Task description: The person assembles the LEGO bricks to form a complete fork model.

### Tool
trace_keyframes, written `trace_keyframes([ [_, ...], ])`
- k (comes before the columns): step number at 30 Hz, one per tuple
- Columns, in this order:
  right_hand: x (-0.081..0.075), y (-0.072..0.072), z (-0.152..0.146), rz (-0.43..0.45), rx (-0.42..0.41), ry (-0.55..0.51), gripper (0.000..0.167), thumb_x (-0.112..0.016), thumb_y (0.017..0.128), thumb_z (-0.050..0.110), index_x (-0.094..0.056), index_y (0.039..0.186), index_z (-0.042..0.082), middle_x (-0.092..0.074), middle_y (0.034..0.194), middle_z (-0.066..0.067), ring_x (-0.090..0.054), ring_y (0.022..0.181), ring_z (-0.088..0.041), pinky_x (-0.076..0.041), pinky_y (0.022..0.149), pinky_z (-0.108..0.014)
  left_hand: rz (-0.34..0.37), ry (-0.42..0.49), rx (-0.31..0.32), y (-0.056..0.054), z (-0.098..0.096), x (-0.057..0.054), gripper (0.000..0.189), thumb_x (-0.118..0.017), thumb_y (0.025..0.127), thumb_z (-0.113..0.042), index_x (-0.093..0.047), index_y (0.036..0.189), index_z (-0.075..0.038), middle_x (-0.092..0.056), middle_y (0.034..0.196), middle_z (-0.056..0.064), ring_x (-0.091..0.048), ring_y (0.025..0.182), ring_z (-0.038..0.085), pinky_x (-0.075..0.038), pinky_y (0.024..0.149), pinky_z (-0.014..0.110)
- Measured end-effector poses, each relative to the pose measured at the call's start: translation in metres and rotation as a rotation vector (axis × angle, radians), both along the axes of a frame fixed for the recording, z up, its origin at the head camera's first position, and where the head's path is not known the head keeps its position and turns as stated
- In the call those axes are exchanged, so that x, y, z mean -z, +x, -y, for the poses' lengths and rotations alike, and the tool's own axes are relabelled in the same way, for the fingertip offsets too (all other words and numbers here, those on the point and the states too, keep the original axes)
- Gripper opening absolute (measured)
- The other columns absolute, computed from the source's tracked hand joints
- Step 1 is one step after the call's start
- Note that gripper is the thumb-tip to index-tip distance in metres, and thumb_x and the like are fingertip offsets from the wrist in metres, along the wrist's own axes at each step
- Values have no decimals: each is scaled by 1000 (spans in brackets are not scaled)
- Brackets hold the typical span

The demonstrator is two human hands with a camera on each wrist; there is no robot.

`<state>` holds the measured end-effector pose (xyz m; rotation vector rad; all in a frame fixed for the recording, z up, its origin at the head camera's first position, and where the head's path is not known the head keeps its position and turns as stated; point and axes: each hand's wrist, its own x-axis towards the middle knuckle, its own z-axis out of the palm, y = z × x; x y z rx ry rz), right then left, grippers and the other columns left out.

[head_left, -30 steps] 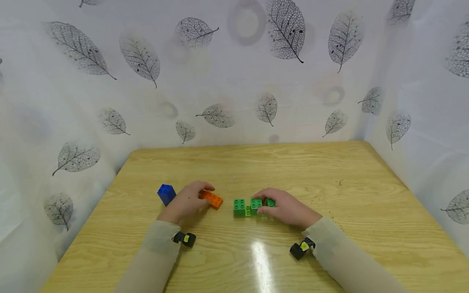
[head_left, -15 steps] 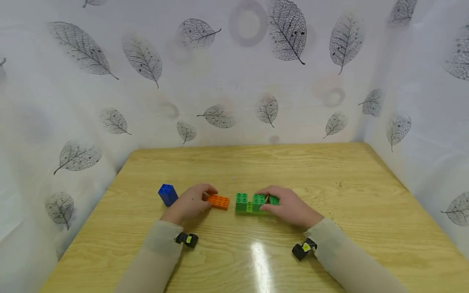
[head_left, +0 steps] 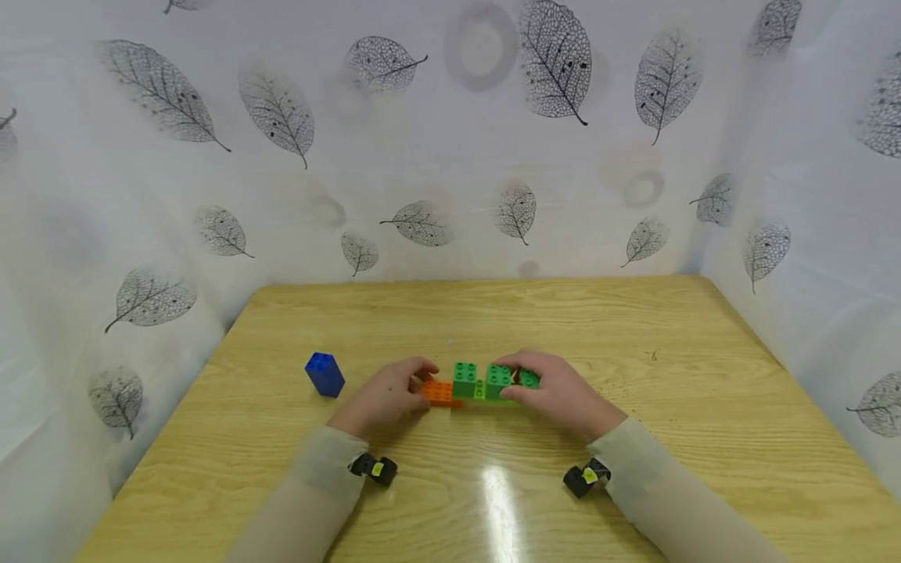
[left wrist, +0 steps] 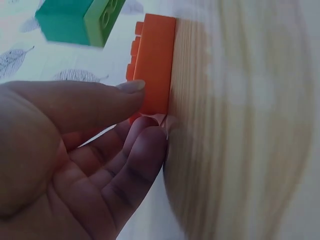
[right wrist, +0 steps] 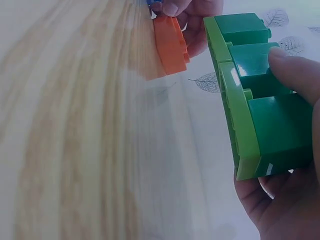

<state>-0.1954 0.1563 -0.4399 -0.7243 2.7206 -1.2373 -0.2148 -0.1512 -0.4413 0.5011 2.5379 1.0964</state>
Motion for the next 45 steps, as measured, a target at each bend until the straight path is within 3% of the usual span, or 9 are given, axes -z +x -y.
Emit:
trace_keyframes([
  [8, -8, 0, -2, -28, -28, -7, 45, -75, 91, 43, -65, 134, 30, -65, 112, 9, -59, 87, -16, -52, 74, -36, 46, 69, 24, 7, -22, 6, 57, -73, 87, -10, -53, 140, -19, -60, 120, -4, -59, 101, 17, -52, 87, 41],
  [13, -10, 1, -3, -46, -52, -19, 43, -74, 92, 40, -65, 134, 31, -64, 114, 10, -59, 87, -16, -52, 73, -35, 53, 101, 3, 14, -36, 7, 60, -77, 86, -13, -52, 140, -18, -63, 112, -3, -62, 95, 16, -53, 83, 40],
  [19, -10, 1, -3, -63, -79, -15, 45, -72, 92, 44, -64, 134, 31, -64, 119, 10, -59, 89, -14, -52, 74, -34, 77, 128, -14, 19, -47, 7, 62, -80, 86, -17, -51, 141, -17, -66, 118, -2, -62, 96, 16, -51, 86, 42],
  [24, -10, 2, -2, -66, -88, 9, 44, -73, 93, 42, -65, 134, 29, -64, 120, 9, -59, 91, -14, -52, 76, -33, 84, 133, -5, 19, -46, 3, 65, -81, 87, -20, -49, 144, -22, -64, 122, -4, -62, 97, 17, -52, 86, 41],
  [30, -7, 3, 6, -76, -103, 32, 45, -73, 93, 40, -65, 135, 25, -64, 119, 6, -57, 90, -13, -50, 77, -34, 11, 108, 2, 20, -41, -3, 66, -79, 89, -24, -49, 148, -25, -61, 123, -5, -61, 103, 15, -52, 87, 41],
  [40, -1, 4, 15, -45, -87, 67, 46, -74, 93, 39, -64, 136, 27, -62, 113, 12, -57, 89, -11, -49, 77, -33, -61, 81, 40, 20, -36, -7, 40, -76, 92, -20, -60, 128, -16, -62, 108, -7, -59, 95, 16, -50, 84, 40],
  [45, 2, 3, 15, -28, -102, 69, 48, -72, 94, 39, -62, 139, 25, -62, 113, 12, -58, 91, -11, -50, 79, -34, -57, 58, 54, 19, -34, -8, 36, -75, 92, -19, -61, 124, -18, -62, 104, -7, -59, 91, 17, -50, 80, 39],
])
